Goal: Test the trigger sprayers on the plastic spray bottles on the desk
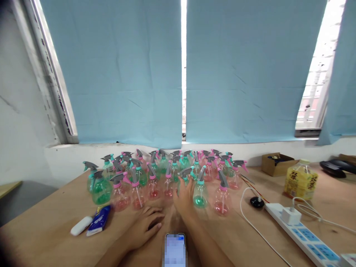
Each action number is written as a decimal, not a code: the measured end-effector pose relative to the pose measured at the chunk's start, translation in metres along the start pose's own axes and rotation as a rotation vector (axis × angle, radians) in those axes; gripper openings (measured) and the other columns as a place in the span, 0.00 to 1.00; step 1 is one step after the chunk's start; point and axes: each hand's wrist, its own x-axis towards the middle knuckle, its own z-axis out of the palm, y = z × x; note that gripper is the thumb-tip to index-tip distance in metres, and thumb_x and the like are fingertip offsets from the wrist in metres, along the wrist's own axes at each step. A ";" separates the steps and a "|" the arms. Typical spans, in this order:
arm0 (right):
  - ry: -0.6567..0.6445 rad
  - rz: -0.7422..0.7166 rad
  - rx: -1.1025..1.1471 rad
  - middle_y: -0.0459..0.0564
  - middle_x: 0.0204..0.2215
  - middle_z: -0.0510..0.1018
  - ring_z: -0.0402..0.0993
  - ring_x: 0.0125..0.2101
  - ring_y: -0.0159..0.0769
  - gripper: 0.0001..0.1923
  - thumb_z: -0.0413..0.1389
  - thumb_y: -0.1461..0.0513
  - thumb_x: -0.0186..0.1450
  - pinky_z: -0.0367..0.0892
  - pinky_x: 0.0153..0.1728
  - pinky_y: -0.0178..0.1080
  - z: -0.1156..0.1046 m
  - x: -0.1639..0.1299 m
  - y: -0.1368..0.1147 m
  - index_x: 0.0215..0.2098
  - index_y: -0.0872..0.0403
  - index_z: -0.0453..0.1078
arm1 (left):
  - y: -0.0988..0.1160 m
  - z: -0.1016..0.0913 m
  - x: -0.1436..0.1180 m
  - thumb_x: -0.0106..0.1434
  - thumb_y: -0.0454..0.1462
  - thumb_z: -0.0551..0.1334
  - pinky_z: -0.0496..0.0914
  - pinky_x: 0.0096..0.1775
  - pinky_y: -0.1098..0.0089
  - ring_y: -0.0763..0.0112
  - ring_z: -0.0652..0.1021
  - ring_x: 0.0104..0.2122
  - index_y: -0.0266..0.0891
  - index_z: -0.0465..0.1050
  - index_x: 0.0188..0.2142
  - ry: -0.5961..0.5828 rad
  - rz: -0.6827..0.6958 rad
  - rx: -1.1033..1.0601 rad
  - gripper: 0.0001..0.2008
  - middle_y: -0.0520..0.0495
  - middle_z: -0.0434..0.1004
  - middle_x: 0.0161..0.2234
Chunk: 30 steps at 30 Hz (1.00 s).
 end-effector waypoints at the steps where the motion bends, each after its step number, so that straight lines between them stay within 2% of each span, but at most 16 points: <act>1: -0.010 -0.003 -0.003 0.64 0.62 0.54 0.47 0.64 0.58 0.25 0.50 0.64 0.63 0.53 0.60 0.61 0.001 0.000 0.001 0.59 0.56 0.65 | 0.000 0.000 0.000 0.71 0.45 0.55 0.65 0.56 0.55 0.56 0.70 0.54 0.50 0.73 0.54 0.000 0.002 -0.002 0.16 0.47 0.72 0.56; 6: -0.008 -0.048 -0.008 0.62 0.59 0.60 0.53 0.62 0.54 0.21 0.49 0.64 0.64 0.55 0.60 0.58 -0.003 0.000 -0.001 0.56 0.55 0.67 | -0.005 0.004 -0.001 0.71 0.45 0.55 0.64 0.56 0.55 0.56 0.69 0.55 0.50 0.72 0.55 0.000 0.006 0.005 0.16 0.47 0.72 0.56; 9: 0.044 -0.059 -0.007 0.60 0.53 0.66 0.57 0.59 0.51 0.14 0.48 0.63 0.66 0.58 0.56 0.56 -0.010 0.001 -0.007 0.49 0.54 0.68 | -0.006 0.005 -0.001 0.71 0.45 0.55 0.64 0.56 0.55 0.56 0.69 0.55 0.49 0.72 0.55 -0.003 0.006 0.007 0.16 0.46 0.72 0.56; 12: 0.092 -0.047 0.024 0.57 0.44 0.70 0.64 0.51 0.49 0.08 0.49 0.59 0.68 0.61 0.51 0.54 -0.014 0.001 -0.013 0.43 0.53 0.64 | -0.006 0.005 -0.001 0.71 0.45 0.55 0.65 0.56 0.55 0.57 0.70 0.54 0.49 0.72 0.55 0.001 0.013 0.007 0.16 0.46 0.72 0.56; 14: 0.130 -0.024 0.088 0.54 0.41 0.71 0.67 0.46 0.47 0.09 0.52 0.58 0.66 0.62 0.49 0.52 -0.014 0.000 -0.017 0.43 0.53 0.61 | -0.005 0.004 -0.001 0.71 0.45 0.55 0.65 0.56 0.55 0.56 0.70 0.54 0.49 0.72 0.55 -0.004 0.009 0.012 0.16 0.46 0.72 0.56; 17: 0.156 0.037 0.285 0.52 0.39 0.70 0.69 0.42 0.43 0.16 0.54 0.61 0.61 0.65 0.44 0.46 -0.015 -0.001 -0.023 0.46 0.52 0.57 | -0.004 0.003 -0.001 0.71 0.46 0.55 0.64 0.56 0.54 0.56 0.70 0.54 0.50 0.72 0.55 -0.008 0.004 0.016 0.17 0.47 0.72 0.56; 21: 0.057 0.137 0.575 0.45 0.32 0.72 0.71 0.32 0.37 0.26 0.55 0.63 0.61 0.67 0.37 0.39 -0.023 0.004 -0.034 0.55 0.53 0.53 | -0.006 0.004 -0.001 0.71 0.47 0.54 0.65 0.56 0.54 0.55 0.70 0.54 0.50 0.73 0.55 0.010 0.012 0.005 0.17 0.46 0.72 0.56; 23: -0.018 0.179 0.604 0.44 0.30 0.73 0.70 0.29 0.35 0.25 0.56 0.61 0.63 0.67 0.35 0.37 -0.029 0.010 -0.037 0.57 0.54 0.58 | -0.008 0.005 -0.001 0.71 0.47 0.53 0.65 0.56 0.53 0.55 0.70 0.55 0.50 0.72 0.55 0.010 0.018 0.005 0.18 0.46 0.72 0.56; 26: -0.162 0.166 0.610 0.45 0.28 0.73 0.68 0.27 0.34 0.17 0.55 0.61 0.61 0.65 0.32 0.36 -0.036 0.017 -0.036 0.48 0.56 0.70 | -0.011 0.007 -0.001 0.71 0.47 0.54 0.64 0.57 0.53 0.55 0.69 0.55 0.50 0.72 0.56 0.008 0.024 0.005 0.18 0.46 0.71 0.57; 30: -0.308 0.170 0.729 0.43 0.26 0.71 0.66 0.27 0.33 0.14 0.53 0.64 0.58 0.64 0.32 0.35 -0.039 0.023 -0.033 0.41 0.54 0.74 | -0.012 0.008 -0.002 0.71 0.47 0.55 0.64 0.57 0.53 0.55 0.69 0.56 0.52 0.72 0.56 0.001 0.000 0.014 0.17 0.47 0.71 0.57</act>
